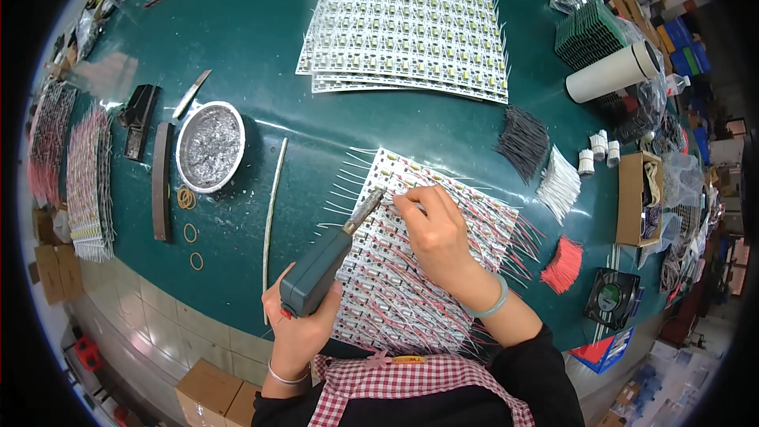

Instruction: The person uses a soldering iron to attach small white LED components to a grid of circuit boards. They hold the boards steady with one hand while applying heat with the other, working systematically across the surface. The person occasionally picks up new components from a pile on the table to continue the assembly process.

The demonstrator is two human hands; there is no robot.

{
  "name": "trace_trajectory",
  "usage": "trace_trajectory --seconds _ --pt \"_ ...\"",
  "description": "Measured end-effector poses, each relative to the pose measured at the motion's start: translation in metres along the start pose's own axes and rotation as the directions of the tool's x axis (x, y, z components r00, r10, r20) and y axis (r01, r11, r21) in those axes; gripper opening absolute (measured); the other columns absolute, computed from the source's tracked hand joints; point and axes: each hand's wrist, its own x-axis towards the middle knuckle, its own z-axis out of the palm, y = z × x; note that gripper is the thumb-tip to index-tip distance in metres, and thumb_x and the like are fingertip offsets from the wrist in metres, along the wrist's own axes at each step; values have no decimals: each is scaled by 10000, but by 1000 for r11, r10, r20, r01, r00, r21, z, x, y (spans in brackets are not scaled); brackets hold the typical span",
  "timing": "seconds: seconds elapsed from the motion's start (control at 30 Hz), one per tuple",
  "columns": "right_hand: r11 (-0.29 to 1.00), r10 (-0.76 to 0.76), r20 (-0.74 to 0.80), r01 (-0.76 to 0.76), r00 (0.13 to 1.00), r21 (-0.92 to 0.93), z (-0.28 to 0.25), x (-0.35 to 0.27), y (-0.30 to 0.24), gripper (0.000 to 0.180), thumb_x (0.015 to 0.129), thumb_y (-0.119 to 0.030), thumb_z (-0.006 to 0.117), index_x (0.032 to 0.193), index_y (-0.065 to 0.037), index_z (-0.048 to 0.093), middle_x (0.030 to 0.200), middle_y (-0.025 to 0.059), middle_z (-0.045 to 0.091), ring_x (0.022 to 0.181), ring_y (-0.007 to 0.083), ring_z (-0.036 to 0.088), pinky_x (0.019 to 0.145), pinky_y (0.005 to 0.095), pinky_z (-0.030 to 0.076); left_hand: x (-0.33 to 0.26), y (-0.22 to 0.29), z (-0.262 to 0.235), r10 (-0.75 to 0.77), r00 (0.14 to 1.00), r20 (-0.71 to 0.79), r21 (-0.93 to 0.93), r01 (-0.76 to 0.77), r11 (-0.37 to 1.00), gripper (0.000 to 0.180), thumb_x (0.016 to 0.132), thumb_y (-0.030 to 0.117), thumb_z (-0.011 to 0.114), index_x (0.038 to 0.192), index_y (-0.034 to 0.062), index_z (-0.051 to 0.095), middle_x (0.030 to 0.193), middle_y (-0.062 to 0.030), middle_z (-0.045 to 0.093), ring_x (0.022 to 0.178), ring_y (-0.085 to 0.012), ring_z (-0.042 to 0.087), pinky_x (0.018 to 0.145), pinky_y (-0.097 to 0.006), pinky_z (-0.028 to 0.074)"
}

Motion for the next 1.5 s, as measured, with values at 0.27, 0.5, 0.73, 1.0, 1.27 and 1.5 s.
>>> trace_trajectory --seconds 0.27,0.5,0.73,1.0,1.27,1.5 --pt "1000 -7 3 7 1000 -8 -1 1 -2 328 688 55 633 1016 49 648 936 125 578 857 272 587 675 355 517 2 4 1 40 999 -3 66 -39 997 154 740 -13 735 875 -58 676 759 -81 641 619 -116 603 540 -265 449" --pt "1000 -9 -15 9 1000 0 1 2 -2 307 689 52 634 995 41 641 927 122 576 850 268 584 667 348 512 -5 1 -4 159 983 -87 156 -144 977 160 743 10 776 873 -42 697 771 -56 664 623 -103 596 554 -254 455" --pt "1000 -14 -12 14 1000 -5 1 1 -1 287 693 52 636 979 32 634 925 119 570 842 264 579 657 341 506 -6 7 -7 -8 996 -88 -9 7 1000 190 752 13 792 906 -56 708 794 -59 703 672 -82 606 594 -246 476" --pt "999 21 -20 -22 1000 -35 -18 -3 -8 311 681 47 638 991 23 642 906 104 575 829 267 574 658 342 494 -8 7 -8 -20 995 -98 -38 16 999 197 750 10 793 916 -55 709 814 -59 707 683 -89 613 615 -249 486" --pt "996 51 -4 -51 999 67 -21 -5 -21 341 677 77 626 1013 22 645 889 107 579 832 281 572 719 374 492 -9 8 -9 -12 996 -91 -41 9 999 191 746 -3 781 913 -55 706 816 -57 702 695 -92 619 618 -253 489" --pt "996 19 9 -20 1000 83 -4 -9 -14 348 683 86 618 1024 21 645 912 114 567 834 287 560 701 368 492 -13 2 -12 -15 997 -78 -33 12 999 201 715 -29 770 898 -57 691 831 -74 686 701 -106 629 616 -245 487"
